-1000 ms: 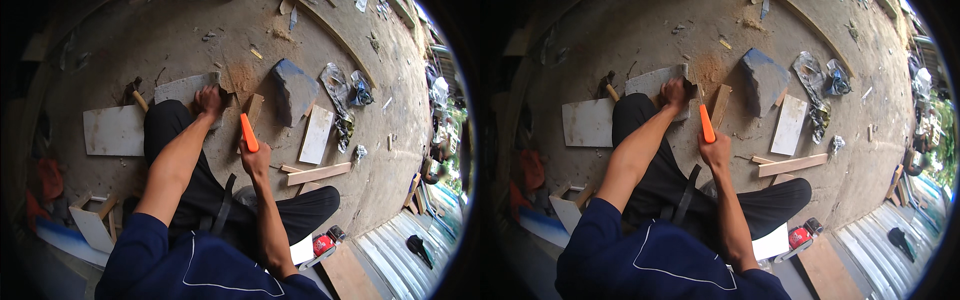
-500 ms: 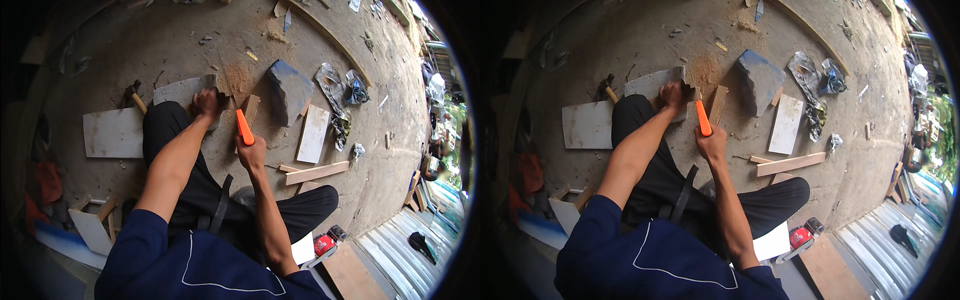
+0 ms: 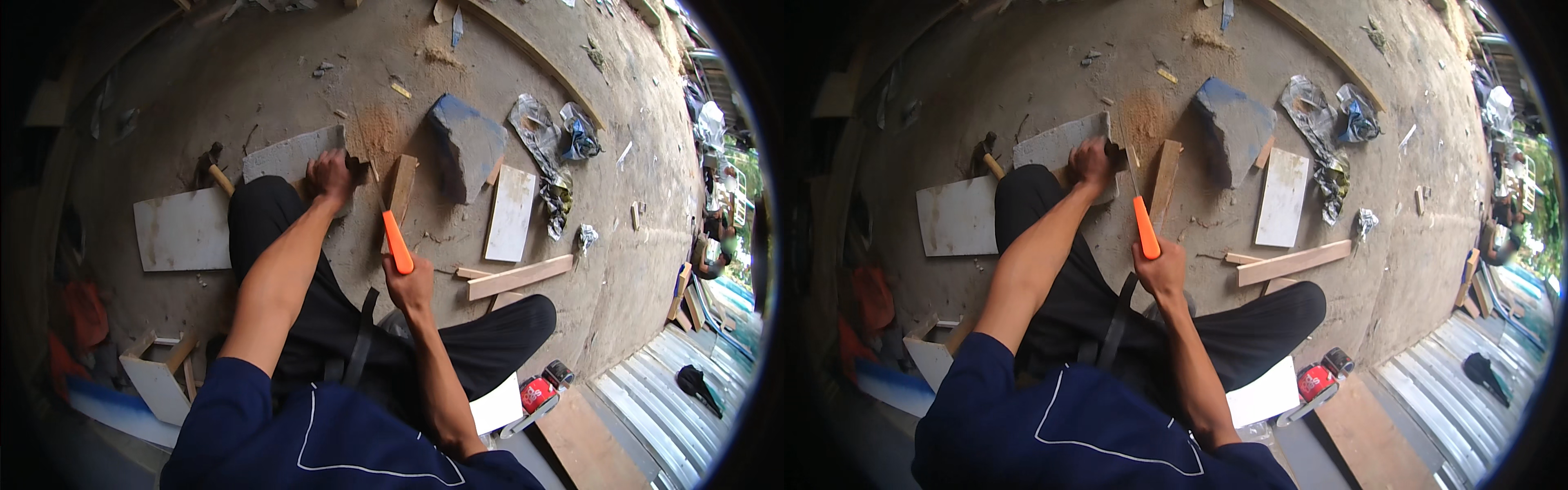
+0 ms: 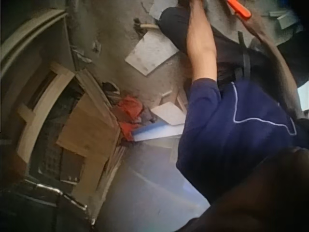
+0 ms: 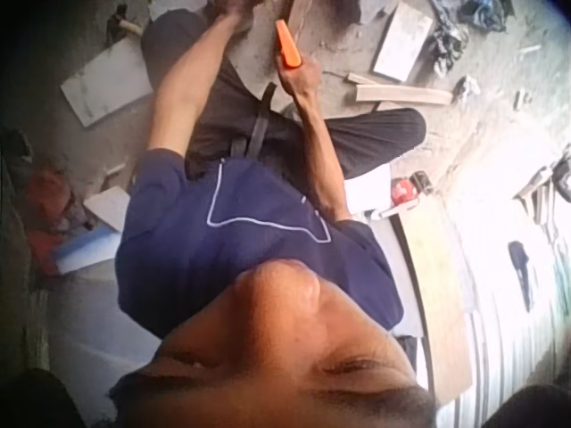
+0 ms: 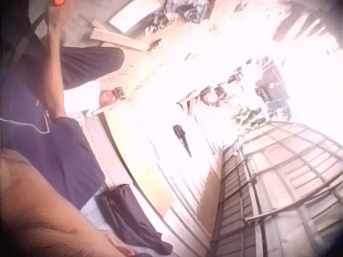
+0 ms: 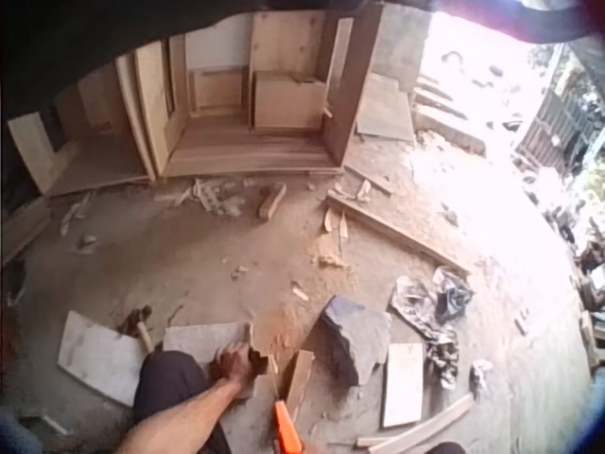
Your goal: The person sits on the floor and uses a hand saw to cut a small wooden plank placed on a concrete block. After cutting, the person separates the pieces and arranges them on the floor.
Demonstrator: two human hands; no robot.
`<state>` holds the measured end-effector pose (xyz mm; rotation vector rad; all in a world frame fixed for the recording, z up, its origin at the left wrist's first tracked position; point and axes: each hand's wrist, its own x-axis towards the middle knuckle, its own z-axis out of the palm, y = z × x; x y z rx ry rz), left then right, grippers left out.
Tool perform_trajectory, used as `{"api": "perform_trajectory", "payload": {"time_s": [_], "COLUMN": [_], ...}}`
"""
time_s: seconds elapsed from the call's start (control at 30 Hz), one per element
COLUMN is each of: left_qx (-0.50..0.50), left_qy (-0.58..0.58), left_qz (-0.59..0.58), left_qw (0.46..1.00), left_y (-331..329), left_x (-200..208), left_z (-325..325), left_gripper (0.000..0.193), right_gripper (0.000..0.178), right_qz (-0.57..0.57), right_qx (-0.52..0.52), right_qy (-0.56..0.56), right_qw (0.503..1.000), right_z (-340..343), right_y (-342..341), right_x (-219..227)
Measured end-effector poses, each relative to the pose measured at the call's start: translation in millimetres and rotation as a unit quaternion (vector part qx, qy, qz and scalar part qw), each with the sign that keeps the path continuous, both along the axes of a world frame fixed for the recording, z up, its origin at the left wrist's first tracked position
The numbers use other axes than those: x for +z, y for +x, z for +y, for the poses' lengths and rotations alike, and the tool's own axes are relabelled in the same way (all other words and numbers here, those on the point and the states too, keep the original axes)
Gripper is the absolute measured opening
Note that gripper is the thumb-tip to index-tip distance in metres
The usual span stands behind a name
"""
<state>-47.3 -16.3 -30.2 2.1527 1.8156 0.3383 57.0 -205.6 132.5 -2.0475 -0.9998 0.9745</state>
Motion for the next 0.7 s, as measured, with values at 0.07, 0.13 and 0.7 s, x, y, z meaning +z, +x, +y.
{"api": "perform_trajectory", "payload": {"time_s": [0.07,0.13,0.7], "left_qx": [-0.004,0.002,0.025], "left_qy": [-0.007,-0.020,-0.017], "left_qz": [-0.016,-0.022,-0.027], "left_qw": [1.000,1.000,0.999], "left_y": [2,4,0], "left_x": [8,15,-2], "left_z": [-3,-7,-6], "left_gripper": [0.012,0.012,0.018], "right_gripper": [0.020,0.020,0.024], "right_qz": [-0.013,-0.028,-0.021], "right_qx": [0.003,-0.005,-0.003], "right_qy": [-0.005,-0.006,-0.016], "right_qw": [1.000,1.000,1.000], "right_z": [9,8,3], "right_y": [8,15,2], "right_x": [7,11,13]}}
